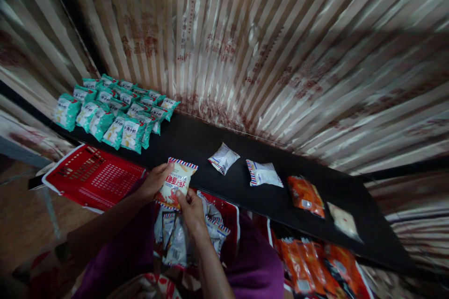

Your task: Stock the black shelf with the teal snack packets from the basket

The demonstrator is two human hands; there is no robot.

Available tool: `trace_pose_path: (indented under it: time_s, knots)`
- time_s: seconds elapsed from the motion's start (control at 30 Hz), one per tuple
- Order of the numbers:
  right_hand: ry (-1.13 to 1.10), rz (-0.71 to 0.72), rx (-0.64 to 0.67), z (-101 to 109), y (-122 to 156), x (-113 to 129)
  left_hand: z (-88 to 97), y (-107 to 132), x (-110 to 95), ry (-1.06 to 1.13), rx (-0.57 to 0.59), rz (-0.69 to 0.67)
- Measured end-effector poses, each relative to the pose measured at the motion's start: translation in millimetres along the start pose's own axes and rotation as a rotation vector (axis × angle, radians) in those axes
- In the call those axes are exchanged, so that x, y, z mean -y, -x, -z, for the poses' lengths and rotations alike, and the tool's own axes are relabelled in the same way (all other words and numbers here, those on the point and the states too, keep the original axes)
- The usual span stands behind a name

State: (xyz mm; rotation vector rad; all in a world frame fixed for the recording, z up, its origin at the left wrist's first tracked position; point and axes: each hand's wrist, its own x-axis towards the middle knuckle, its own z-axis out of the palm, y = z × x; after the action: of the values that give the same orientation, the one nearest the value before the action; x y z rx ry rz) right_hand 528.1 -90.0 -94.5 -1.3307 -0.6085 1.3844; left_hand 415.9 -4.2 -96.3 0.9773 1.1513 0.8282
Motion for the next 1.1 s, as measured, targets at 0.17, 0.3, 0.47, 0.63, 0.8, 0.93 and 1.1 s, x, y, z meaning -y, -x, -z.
trace_pose_path:
  time_s: [0.17,0.3,0.47,0.63,0.8,0.93,1.1]
  knots:
    - [0.034,0.022,-0.056,6.8,-17.9,-2.2,5.5,-1.5,-9.7,0.05,0.052,0.009]
    - [0.048,0.041,-0.099,9.8,-31.3,1.7,13.4,2.3,-7.3,0.103,0.101,0.047]
    - [0.027,0.054,-0.134,11.2,-45.4,6.4,18.8,-1.8,7.5,0.071,0.182,0.067]
    - [0.01,0.014,-0.082,10.9,-55.3,12.3,16.8,-15.7,22.8,0.02,0.112,0.029]
    - [-0.001,-0.014,0.024,5.7,-62.4,26.3,15.4,-28.6,22.2,-0.005,0.016,-0.015]
    - [0.094,-0.006,0.035,3.2,-72.2,32.9,18.2,-42.7,22.3,-0.038,-0.021,-0.06]
    - [0.186,0.018,-0.016,2.6,-98.1,29.5,16.4,-64.6,23.9,0.018,-0.085,-0.064]
